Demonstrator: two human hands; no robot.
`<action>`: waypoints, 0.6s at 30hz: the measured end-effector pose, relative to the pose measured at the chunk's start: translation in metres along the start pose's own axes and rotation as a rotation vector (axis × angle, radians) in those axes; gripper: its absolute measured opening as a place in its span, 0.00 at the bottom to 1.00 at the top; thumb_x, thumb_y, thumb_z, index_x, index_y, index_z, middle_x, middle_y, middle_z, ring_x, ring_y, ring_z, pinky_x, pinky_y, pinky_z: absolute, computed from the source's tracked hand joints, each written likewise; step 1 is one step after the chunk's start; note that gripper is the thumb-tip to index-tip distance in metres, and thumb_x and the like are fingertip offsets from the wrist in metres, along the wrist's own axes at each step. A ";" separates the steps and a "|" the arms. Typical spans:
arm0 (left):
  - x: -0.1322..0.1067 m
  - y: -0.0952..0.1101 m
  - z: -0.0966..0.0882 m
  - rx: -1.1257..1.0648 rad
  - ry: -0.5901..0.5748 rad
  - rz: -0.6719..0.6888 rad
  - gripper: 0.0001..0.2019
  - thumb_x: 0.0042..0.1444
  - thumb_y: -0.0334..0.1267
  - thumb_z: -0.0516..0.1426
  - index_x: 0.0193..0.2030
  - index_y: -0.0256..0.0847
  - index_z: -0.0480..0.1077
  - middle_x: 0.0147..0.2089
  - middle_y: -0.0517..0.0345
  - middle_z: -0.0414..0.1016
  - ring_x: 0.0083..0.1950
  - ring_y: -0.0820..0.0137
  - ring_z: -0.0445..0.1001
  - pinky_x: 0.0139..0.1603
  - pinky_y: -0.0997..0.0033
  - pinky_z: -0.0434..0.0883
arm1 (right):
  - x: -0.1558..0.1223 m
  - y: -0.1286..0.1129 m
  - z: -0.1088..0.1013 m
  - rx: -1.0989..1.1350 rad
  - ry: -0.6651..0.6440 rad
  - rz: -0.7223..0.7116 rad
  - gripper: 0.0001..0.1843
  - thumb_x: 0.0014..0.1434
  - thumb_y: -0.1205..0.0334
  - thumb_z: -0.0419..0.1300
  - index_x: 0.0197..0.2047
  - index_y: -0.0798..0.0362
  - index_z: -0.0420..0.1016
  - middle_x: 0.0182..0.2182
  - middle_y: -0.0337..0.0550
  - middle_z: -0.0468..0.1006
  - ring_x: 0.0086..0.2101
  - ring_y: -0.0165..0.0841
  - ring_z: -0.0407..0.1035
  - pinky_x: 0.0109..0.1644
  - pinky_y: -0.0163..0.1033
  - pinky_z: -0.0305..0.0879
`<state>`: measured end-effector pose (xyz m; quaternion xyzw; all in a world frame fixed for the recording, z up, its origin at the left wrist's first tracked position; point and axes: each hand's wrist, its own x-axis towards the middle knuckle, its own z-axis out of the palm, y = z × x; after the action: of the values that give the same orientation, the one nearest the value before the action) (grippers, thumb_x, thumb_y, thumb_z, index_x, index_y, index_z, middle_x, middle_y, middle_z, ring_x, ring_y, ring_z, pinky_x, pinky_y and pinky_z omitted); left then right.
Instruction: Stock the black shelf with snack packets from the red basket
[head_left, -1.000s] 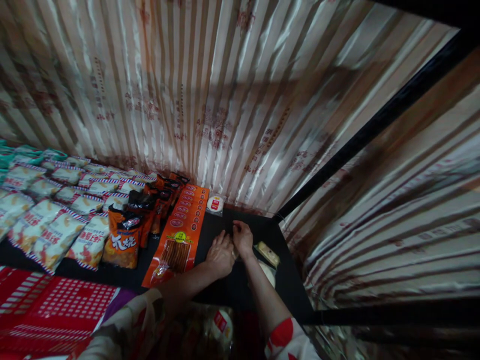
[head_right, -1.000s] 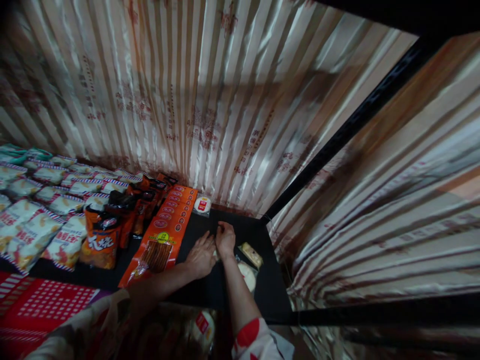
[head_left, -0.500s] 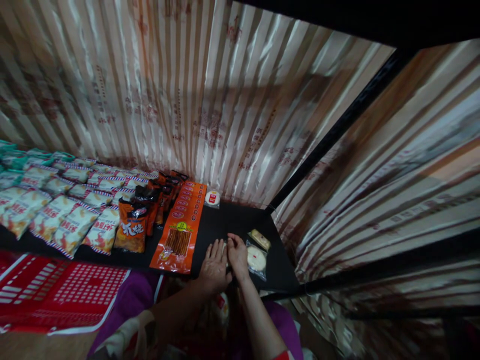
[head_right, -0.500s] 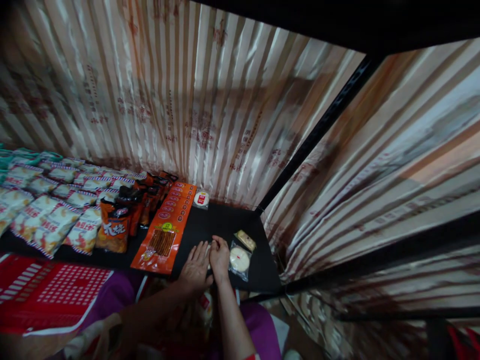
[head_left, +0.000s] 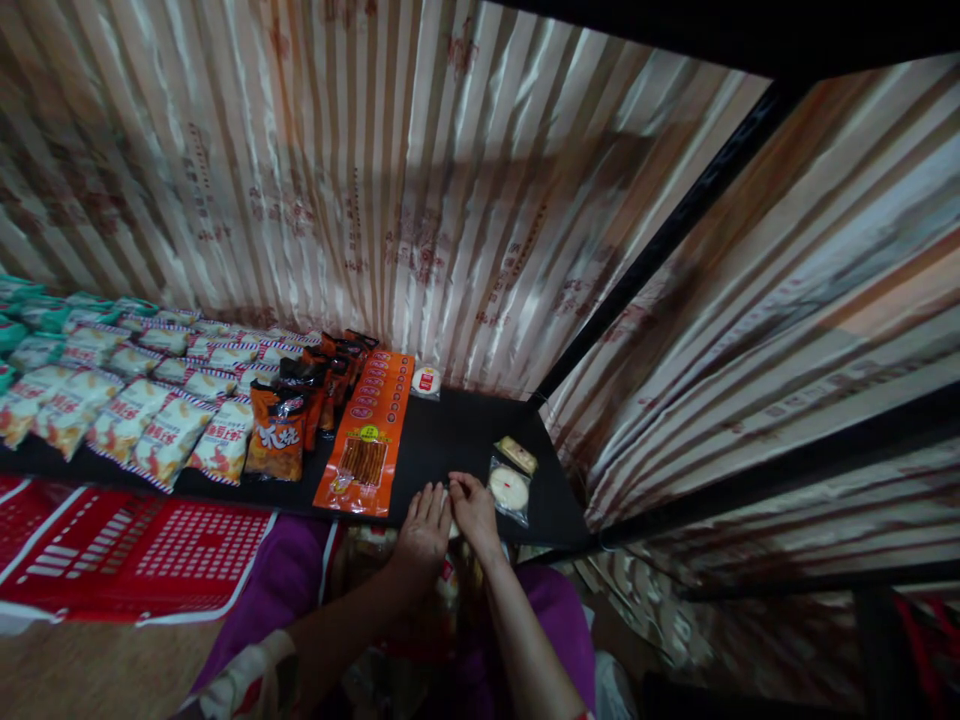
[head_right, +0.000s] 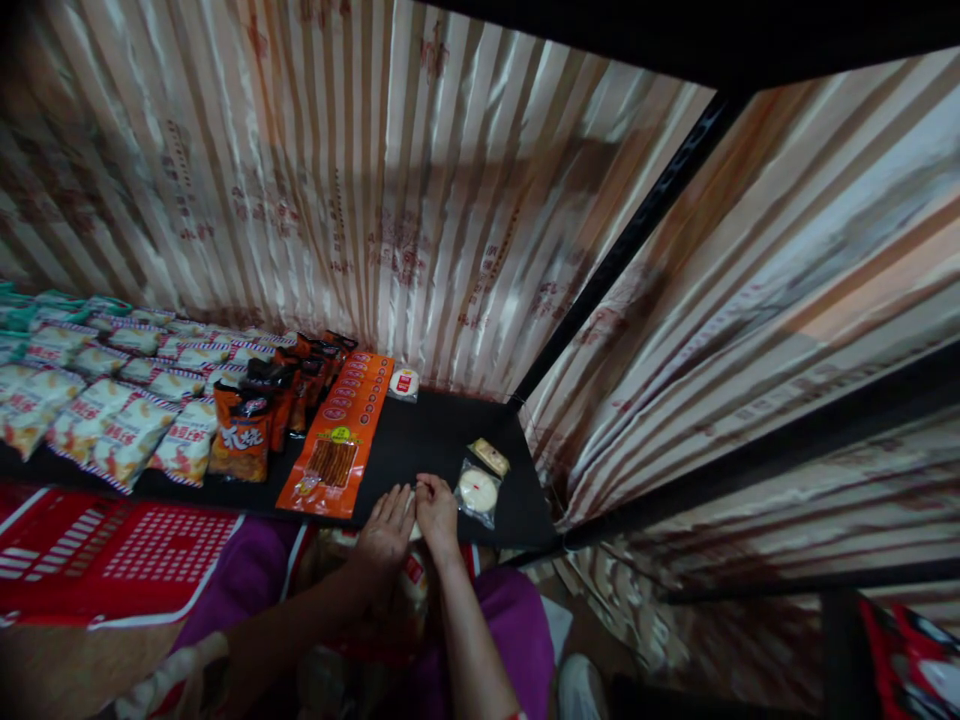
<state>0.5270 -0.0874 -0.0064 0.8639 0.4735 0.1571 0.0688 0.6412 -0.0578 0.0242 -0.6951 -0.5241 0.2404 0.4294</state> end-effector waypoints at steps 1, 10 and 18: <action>-0.002 0.000 -0.002 -0.002 -0.019 0.011 0.23 0.59 0.28 0.42 0.61 0.32 0.60 0.65 0.40 0.56 0.66 0.54 0.52 0.63 0.51 0.57 | -0.002 -0.001 -0.001 0.007 -0.003 -0.003 0.15 0.53 0.57 0.52 0.36 0.54 0.77 0.36 0.48 0.78 0.35 0.37 0.73 0.43 0.41 0.68; -0.006 -0.002 -0.024 -0.243 0.016 -0.120 0.23 0.57 0.33 0.47 0.59 0.32 0.59 0.62 0.41 0.63 0.62 0.59 0.62 0.61 0.57 0.61 | -0.007 -0.011 -0.021 0.060 0.094 -0.007 0.20 0.55 0.51 0.51 0.40 0.56 0.75 0.38 0.49 0.78 0.39 0.38 0.72 0.47 0.44 0.65; 0.005 -0.008 -0.047 -0.746 0.101 -0.450 0.19 0.61 0.39 0.42 0.55 0.36 0.61 0.51 0.46 0.72 0.52 0.65 0.72 0.53 0.65 0.67 | -0.031 -0.043 -0.025 0.340 0.186 0.081 0.23 0.53 0.46 0.53 0.44 0.54 0.71 0.43 0.52 0.76 0.42 0.38 0.71 0.48 0.44 0.66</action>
<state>0.5077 -0.0801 0.0365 0.6464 0.5635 0.3405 0.3856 0.6277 -0.0923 0.0701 -0.6524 -0.4056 0.2770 0.5771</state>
